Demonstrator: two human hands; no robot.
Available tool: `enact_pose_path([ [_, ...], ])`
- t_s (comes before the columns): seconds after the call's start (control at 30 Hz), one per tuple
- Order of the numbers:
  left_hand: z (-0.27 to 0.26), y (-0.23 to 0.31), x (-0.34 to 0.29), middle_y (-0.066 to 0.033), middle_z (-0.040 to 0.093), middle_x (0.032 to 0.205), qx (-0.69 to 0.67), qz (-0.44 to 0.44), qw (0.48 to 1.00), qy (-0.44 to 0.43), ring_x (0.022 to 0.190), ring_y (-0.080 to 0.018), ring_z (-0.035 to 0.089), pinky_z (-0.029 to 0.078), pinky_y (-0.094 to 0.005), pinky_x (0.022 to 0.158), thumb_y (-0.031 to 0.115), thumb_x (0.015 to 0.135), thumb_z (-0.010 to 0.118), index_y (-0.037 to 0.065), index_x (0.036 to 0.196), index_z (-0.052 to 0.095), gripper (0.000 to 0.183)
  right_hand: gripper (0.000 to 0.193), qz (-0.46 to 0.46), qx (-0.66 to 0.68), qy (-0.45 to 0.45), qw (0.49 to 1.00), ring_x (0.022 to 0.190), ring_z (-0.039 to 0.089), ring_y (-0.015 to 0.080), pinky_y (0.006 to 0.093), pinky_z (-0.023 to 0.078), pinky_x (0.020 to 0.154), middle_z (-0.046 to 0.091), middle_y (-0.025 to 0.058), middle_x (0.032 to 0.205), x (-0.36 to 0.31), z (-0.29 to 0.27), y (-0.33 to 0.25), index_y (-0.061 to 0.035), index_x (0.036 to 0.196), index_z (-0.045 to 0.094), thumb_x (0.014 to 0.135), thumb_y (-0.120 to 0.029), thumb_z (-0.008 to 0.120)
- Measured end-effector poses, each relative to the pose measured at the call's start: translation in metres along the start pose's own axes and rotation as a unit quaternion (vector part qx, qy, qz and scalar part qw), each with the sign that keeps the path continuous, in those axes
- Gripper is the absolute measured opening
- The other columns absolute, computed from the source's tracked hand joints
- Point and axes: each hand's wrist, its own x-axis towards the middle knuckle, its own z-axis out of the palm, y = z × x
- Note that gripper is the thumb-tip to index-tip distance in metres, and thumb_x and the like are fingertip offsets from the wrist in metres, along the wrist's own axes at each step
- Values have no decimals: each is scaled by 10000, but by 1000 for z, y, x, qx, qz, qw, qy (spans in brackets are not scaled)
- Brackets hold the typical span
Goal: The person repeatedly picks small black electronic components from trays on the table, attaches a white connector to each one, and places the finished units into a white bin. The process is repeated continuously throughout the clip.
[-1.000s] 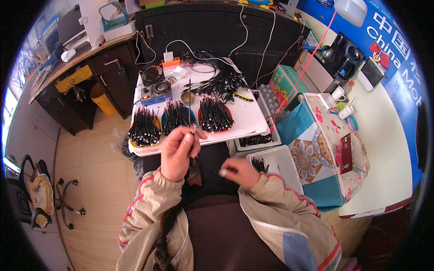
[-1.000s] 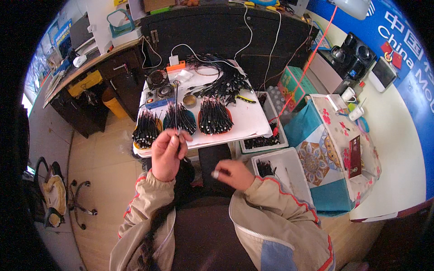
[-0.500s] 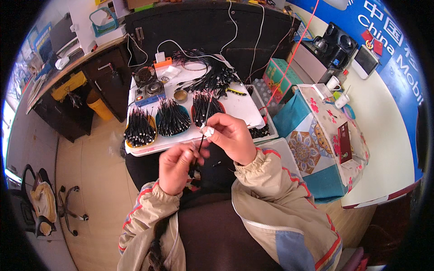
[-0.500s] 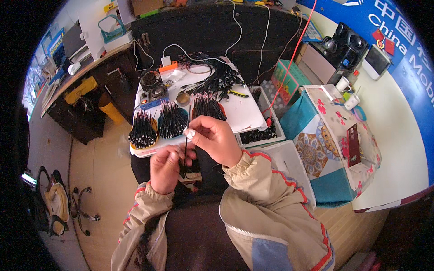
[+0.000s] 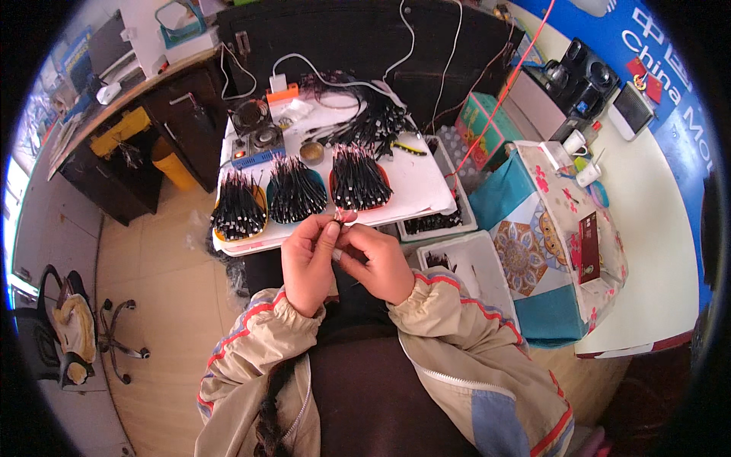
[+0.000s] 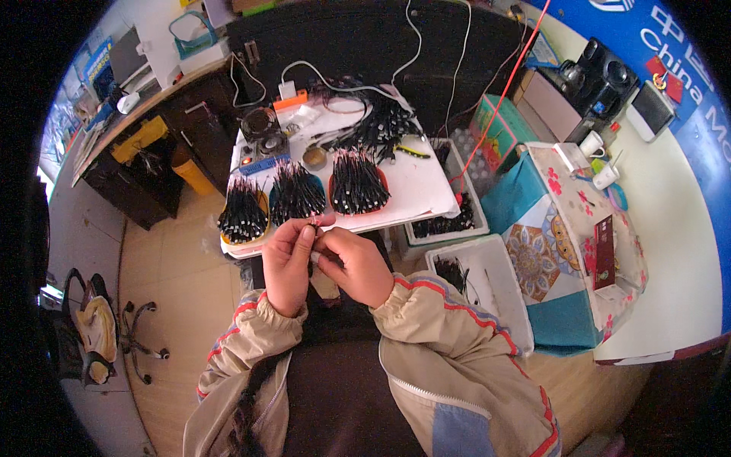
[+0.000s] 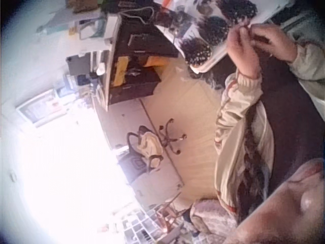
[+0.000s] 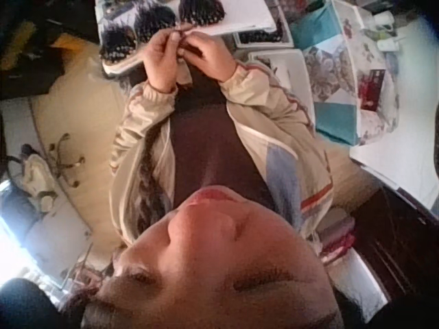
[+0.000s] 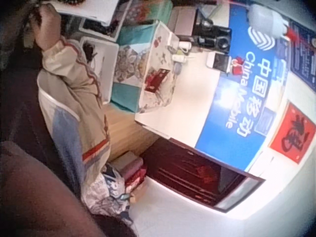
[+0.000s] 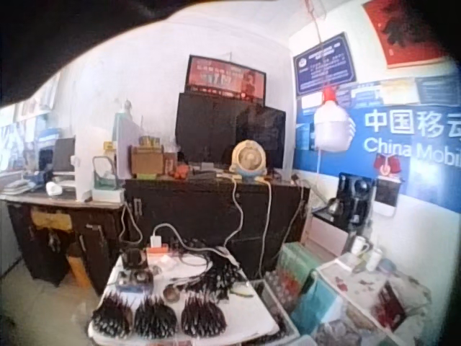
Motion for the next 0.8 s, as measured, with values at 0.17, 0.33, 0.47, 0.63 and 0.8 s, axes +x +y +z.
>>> enact_pose_path([
  [0.17, -32, -15, 18, -76, 652, 847, -82, -72, 990, 86, 612, -88, 560, 434, -195, 526, 120, 1004, 423, -3, 1016, 550, 177, 156, 123, -41, -32, 991, 615, 555, 159, 296, 434, 559, 589, 94, 729, -48, -23, 112, -8, 872, 616, 883, -164, 610],
  [0.33, -58, -32, 48, -97, 620, 770, -125, -153, 980, 9, 499, -63, 415, 329, -195, 451, 111, 996, 434, 1, 956, 529, 150, 317, 532, -111, 23, 839, 614, 563, 199, 373, 448, 590, 598, 100, 696, -206, -24, 255, -49, 876, 624, 938, -349, 540],
  [0.47, -65, -43, 74, -112, 626, 801, -166, -205, 954, -141, 531, -63, 397, 344, -200, 489, 90, 988, 457, -26, 1036, 547, 154, 318, 716, -147, -31, 682, 622, 574, 208, 377, 456, 597, 602, 107, 689, -341, -17, 282, -41, 872, 631, 926, -344, 552],
  [0.63, -78, -41, 106, -133, 617, 729, -145, -280, 945, -79, 558, -113, 510, 307, -203, 436, 171, 968, 519, -4, 946, 545, 179, 320, 775, -143, -100, 607, 632, 588, 219, 381, 466, 606, 606, 116, 679, -384, -22, 288, -30, 867, 639, 910, -338, 567],
  [0.8, -79, -5, 80, -90, 593, 744, -121, -167, 979, -7, 530, -51, 377, 283, -185, 474, 115, 991, 456, 7, 1029, 542, 144, 322, 728, -161, -168, 645, 642, 602, 230, 385, 475, 615, 611, 124, 670, -375, -33, 311, -19, 861, 648, 894, -332, 583],
])
